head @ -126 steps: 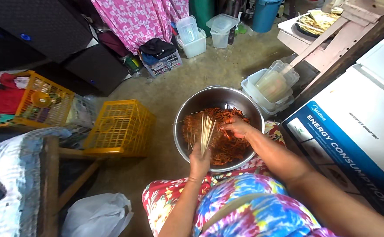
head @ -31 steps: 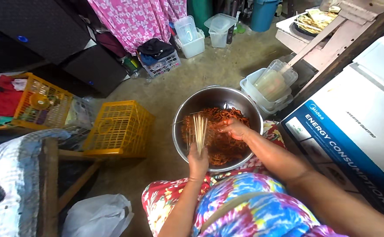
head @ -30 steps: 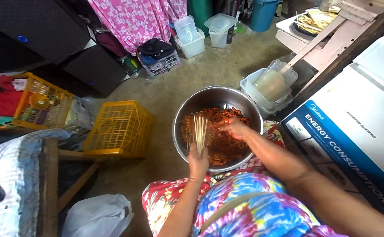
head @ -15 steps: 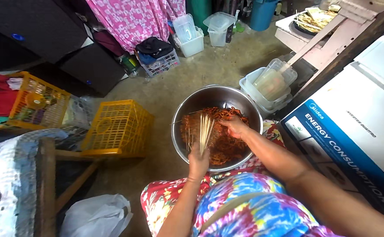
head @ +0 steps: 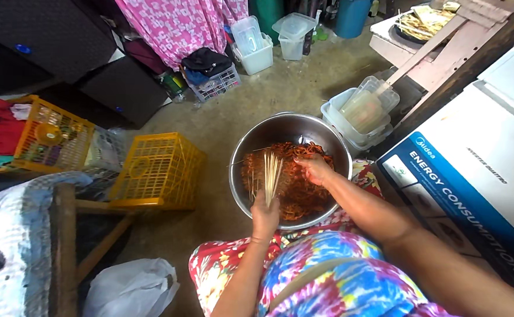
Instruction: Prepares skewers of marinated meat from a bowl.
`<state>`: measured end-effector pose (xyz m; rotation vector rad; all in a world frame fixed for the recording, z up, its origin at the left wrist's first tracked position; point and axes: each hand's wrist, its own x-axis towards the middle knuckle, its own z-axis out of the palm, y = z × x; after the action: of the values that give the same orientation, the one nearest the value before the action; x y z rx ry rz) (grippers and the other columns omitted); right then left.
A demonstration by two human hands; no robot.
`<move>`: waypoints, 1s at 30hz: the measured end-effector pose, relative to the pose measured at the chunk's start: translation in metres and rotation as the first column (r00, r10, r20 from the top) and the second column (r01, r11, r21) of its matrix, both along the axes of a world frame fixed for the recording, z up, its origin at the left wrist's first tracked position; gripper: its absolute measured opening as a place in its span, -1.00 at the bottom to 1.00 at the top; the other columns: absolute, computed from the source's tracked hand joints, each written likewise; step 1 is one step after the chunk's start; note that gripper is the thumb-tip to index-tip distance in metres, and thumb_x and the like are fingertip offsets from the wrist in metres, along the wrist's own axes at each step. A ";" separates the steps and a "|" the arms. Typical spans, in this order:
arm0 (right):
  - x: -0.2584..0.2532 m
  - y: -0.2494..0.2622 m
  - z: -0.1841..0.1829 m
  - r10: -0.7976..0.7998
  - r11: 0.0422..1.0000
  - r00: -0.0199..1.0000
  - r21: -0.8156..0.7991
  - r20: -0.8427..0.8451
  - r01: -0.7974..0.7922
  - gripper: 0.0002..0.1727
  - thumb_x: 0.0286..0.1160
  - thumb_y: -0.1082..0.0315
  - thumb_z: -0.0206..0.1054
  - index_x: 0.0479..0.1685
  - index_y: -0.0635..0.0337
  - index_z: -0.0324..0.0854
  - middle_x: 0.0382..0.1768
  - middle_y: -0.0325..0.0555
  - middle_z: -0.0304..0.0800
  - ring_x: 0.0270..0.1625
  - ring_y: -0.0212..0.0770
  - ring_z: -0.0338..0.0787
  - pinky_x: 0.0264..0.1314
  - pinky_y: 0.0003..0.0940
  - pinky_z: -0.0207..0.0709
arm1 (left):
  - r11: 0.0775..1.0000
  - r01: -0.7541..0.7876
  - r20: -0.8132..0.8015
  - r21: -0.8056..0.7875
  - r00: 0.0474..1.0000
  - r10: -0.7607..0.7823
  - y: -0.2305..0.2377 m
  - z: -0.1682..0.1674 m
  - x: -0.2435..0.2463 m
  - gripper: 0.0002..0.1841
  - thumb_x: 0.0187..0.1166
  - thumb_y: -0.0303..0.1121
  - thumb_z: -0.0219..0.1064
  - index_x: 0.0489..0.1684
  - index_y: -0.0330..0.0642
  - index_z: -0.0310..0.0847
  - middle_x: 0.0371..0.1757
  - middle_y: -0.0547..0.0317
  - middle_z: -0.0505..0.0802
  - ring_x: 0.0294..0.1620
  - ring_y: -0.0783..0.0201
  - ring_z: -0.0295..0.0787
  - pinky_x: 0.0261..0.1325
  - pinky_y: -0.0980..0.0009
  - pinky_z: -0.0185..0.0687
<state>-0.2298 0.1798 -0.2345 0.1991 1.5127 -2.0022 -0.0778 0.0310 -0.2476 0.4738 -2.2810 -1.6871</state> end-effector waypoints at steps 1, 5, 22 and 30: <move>-0.001 0.000 -0.002 0.005 1.000 1.000 0.007 -0.008 -0.005 -0.78 0.77 0.34 0.22 0.11 0.36 0.54 -0.28 -0.06 0.73 -0.38 -0.24 0.77 -0.23 -0.31 0.75 | 1.000 0.004 -0.015 0.012 1.000 -0.004 0.000 0.000 0.000 -0.72 0.48 -0.56 0.23 0.12 -0.40 0.53 -0.39 0.22 0.76 -0.59 0.45 0.67 -0.46 0.47 0.70; -0.002 0.000 -0.002 0.015 1.000 1.000 0.025 -0.005 -0.015 -0.76 0.75 0.35 0.23 0.13 0.39 0.52 -0.32 -0.03 0.73 -0.42 -0.22 0.78 -0.25 -0.28 0.77 | 0.999 0.013 -0.058 0.050 0.998 -0.010 0.001 0.000 0.002 -0.77 0.49 -0.56 0.23 0.06 -0.36 0.53 -0.46 0.29 0.74 -0.62 0.47 0.66 -0.50 0.49 0.69; -0.001 -0.002 -0.003 0.054 0.995 0.991 0.086 -0.119 -0.044 -0.86 0.58 0.46 0.40 -0.08 0.39 0.63 -0.27 -0.05 0.74 -0.34 -0.26 0.74 -0.21 -0.32 0.71 | 0.999 0.038 -0.035 0.037 0.999 -0.036 0.000 0.001 0.001 -0.74 0.48 -0.55 0.25 0.10 -0.40 0.52 -0.40 0.26 0.76 -0.59 0.48 0.66 -0.47 0.50 0.67; 0.002 -0.003 0.000 0.018 0.996 0.994 0.084 -0.110 -0.009 -0.81 0.58 0.42 0.41 -0.02 0.39 0.64 -0.22 -0.04 0.76 -0.30 -0.27 0.76 -0.19 -0.33 0.73 | 0.999 0.044 -0.027 0.025 0.999 -0.043 0.000 0.001 0.001 -0.75 0.49 -0.54 0.24 0.10 -0.39 0.52 -0.40 0.25 0.76 -0.59 0.47 0.66 -0.46 0.49 0.68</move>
<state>-0.2283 0.1766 -0.2345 0.1134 1.6647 -1.9693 -0.0770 0.0309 -0.2469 0.4075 -2.2692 -1.7341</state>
